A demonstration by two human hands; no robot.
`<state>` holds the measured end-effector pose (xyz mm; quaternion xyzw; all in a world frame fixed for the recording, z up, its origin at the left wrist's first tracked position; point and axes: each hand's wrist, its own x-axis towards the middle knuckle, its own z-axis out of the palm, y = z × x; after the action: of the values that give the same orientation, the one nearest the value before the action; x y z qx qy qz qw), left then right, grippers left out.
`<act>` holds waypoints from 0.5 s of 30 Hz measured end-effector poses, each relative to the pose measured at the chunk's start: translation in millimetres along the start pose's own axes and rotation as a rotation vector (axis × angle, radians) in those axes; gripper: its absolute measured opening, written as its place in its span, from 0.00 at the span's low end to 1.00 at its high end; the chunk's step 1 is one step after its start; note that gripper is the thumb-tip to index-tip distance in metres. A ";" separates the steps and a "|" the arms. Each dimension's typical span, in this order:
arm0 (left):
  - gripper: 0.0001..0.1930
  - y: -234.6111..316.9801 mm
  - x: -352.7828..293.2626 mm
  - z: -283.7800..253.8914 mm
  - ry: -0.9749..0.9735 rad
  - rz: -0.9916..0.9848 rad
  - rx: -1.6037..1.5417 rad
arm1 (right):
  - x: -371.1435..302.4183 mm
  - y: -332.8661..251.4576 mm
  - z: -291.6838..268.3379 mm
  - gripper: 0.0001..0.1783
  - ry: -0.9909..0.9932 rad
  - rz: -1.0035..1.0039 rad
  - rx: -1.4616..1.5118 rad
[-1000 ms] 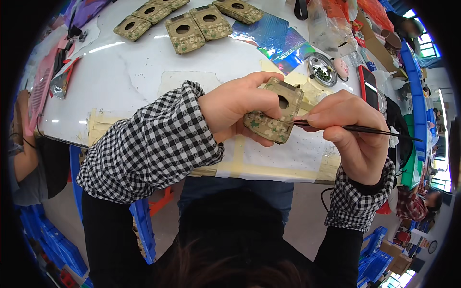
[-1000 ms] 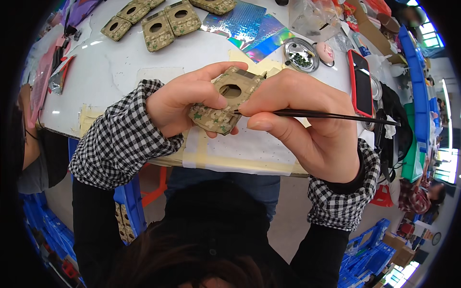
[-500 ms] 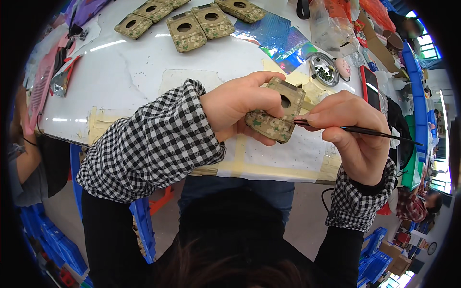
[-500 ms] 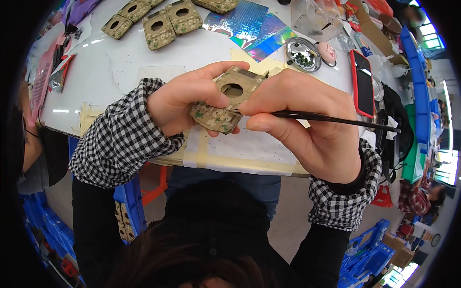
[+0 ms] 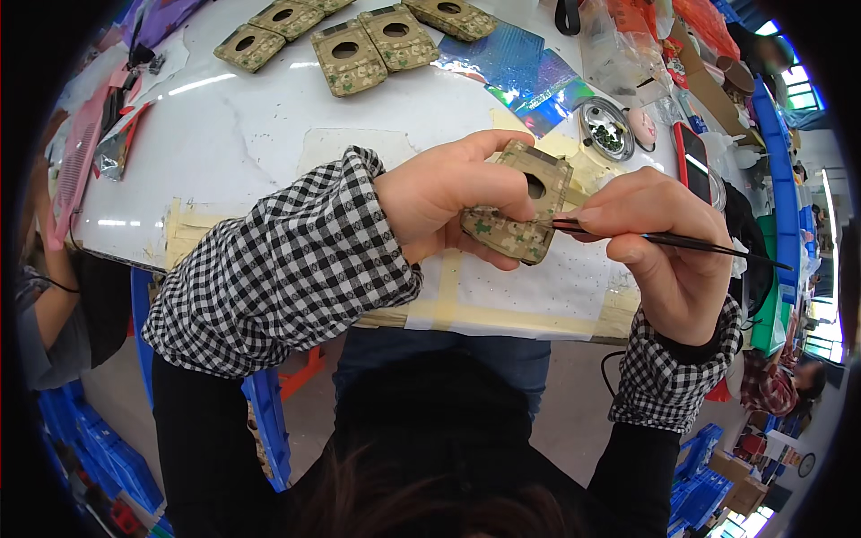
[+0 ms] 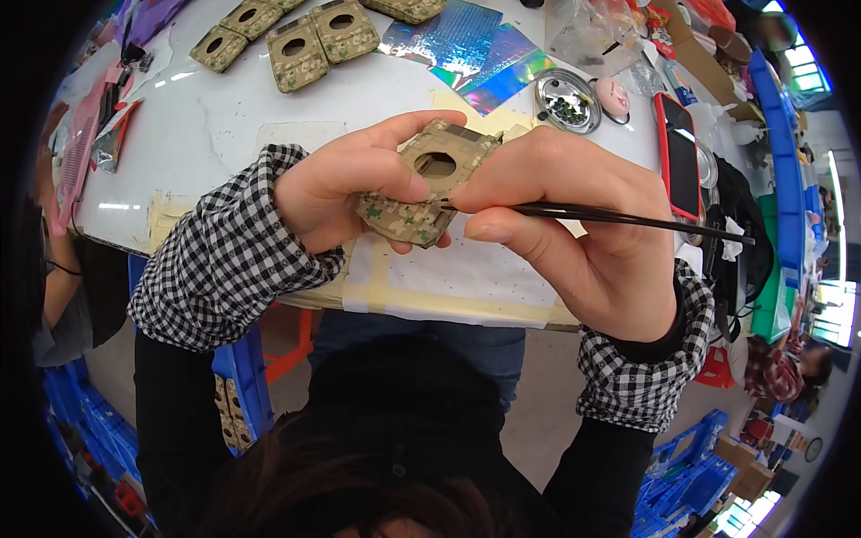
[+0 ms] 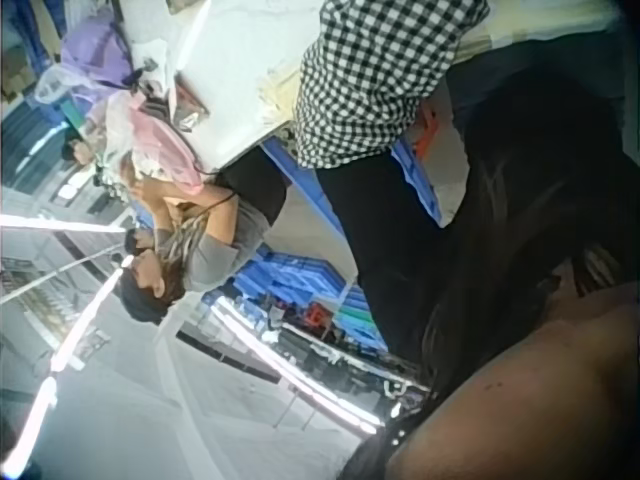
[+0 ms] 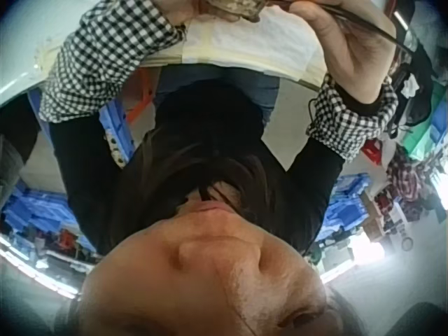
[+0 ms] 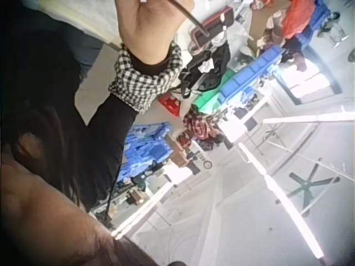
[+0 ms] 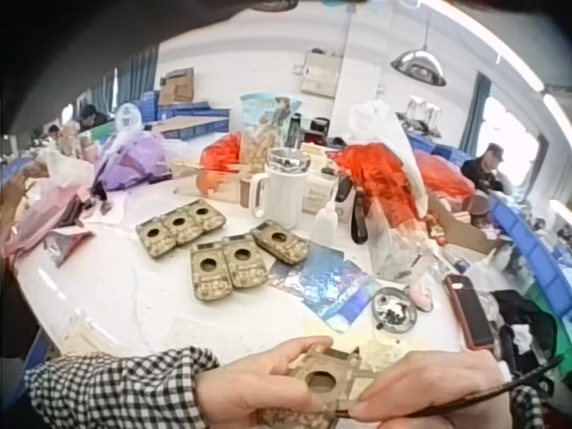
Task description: Assembling and detailing a plastic toy tank model using a brush and tweezers.
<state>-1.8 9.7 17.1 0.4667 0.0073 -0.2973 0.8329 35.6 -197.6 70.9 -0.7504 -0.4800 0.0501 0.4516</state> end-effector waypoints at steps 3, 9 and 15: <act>0.36 1.0 -0.3 0.1 -0.009 -0.003 0.005 | -0.5 0.4 -1.1 0.15 -0.006 0.002 0.010; 0.36 1.9 -0.9 0.6 0.001 -0.012 0.014 | -1.0 1.6 -1.2 0.15 -0.017 0.011 0.011; 0.37 1.6 -0.4 0.3 -0.001 -0.011 0.010 | -1.1 1.5 -1.0 0.14 -0.012 0.000 0.016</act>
<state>-1.4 10.2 18.7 0.4708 0.0079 -0.3022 0.8288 36.6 -199.3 70.0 -0.7465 -0.4821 0.0585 0.4549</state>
